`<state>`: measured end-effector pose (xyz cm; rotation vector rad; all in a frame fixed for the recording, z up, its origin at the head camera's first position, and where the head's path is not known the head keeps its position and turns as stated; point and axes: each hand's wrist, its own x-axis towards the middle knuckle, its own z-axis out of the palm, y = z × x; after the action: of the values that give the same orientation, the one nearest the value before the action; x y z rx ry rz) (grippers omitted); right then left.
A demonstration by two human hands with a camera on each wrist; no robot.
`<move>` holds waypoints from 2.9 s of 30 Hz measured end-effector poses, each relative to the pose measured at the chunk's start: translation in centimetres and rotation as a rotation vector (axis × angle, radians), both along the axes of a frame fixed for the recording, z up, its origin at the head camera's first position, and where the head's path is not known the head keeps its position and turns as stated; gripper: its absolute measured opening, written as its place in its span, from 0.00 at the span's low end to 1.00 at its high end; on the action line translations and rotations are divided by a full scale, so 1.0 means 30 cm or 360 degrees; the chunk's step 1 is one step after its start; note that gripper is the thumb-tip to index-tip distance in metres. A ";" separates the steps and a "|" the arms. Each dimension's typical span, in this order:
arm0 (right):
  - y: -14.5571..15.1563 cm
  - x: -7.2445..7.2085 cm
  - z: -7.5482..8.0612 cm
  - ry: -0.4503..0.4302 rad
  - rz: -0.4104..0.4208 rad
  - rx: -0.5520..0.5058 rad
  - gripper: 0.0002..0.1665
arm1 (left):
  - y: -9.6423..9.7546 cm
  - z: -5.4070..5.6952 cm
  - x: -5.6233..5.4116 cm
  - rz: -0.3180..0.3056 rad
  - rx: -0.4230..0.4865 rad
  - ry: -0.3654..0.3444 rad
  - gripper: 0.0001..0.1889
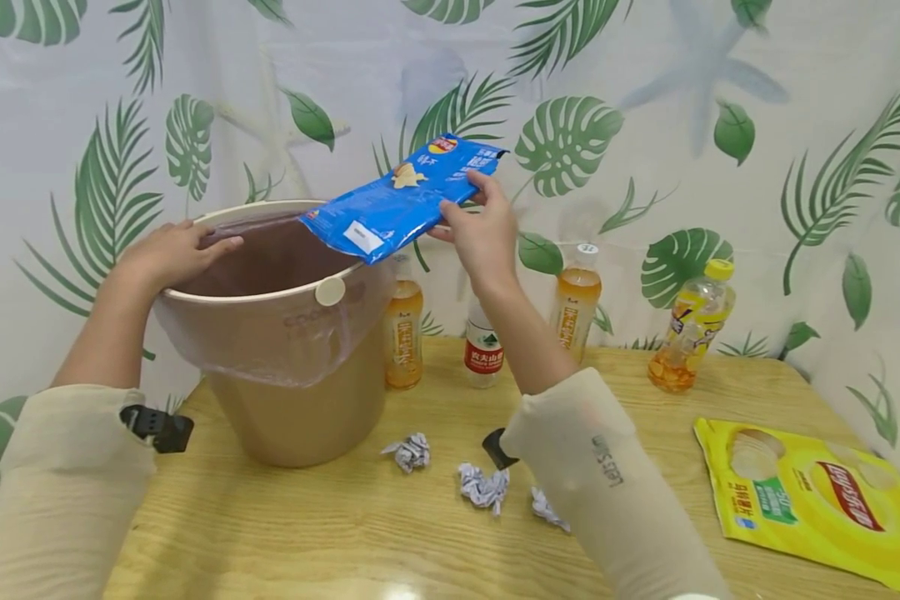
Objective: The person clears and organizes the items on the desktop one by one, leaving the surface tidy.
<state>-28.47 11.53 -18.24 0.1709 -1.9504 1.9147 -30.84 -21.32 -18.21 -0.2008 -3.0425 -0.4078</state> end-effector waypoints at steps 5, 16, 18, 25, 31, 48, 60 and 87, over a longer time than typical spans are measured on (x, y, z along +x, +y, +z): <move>-0.019 -0.015 -0.015 0.0009 -0.0012 -0.0023 0.31 | -0.001 0.000 -0.001 -0.0001 -0.0017 -0.0002 0.44; -0.065 -0.033 -0.032 0.0078 -0.0030 0.0001 0.32 | 0.000 0.000 -0.005 -0.0009 -0.0017 -0.0001 0.44; -0.074 -0.037 -0.037 0.0100 -0.0026 0.0012 0.32 | 0.000 0.001 -0.005 -0.0012 -0.0026 0.0002 0.44; -0.106 -0.047 -0.065 0.0141 -0.0067 0.0109 0.32 | 0.005 0.002 0.001 0.0006 -0.0010 0.0001 0.43; -0.139 -0.046 -0.088 0.0150 -0.0090 0.0192 0.32 | 0.007 0.004 0.007 0.0021 0.0018 -0.0002 0.43; -0.180 -0.046 -0.126 0.0364 -0.0092 0.0470 0.33 | 0.008 0.001 0.005 0.0051 0.0056 0.0000 0.43; -0.186 -0.043 -0.140 0.0455 -0.0072 0.0610 0.33 | 0.007 -0.002 0.001 0.0048 0.0061 0.0002 0.43; -0.147 -0.030 -0.154 0.0482 -0.0004 0.0603 0.28 | 0.017 0.004 0.013 0.0047 0.0031 0.0026 0.41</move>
<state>-29.39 7.12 -22.87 0.5310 -2.0721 1.4007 -30.46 -20.81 -18.10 -0.1571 -3.0202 -0.4311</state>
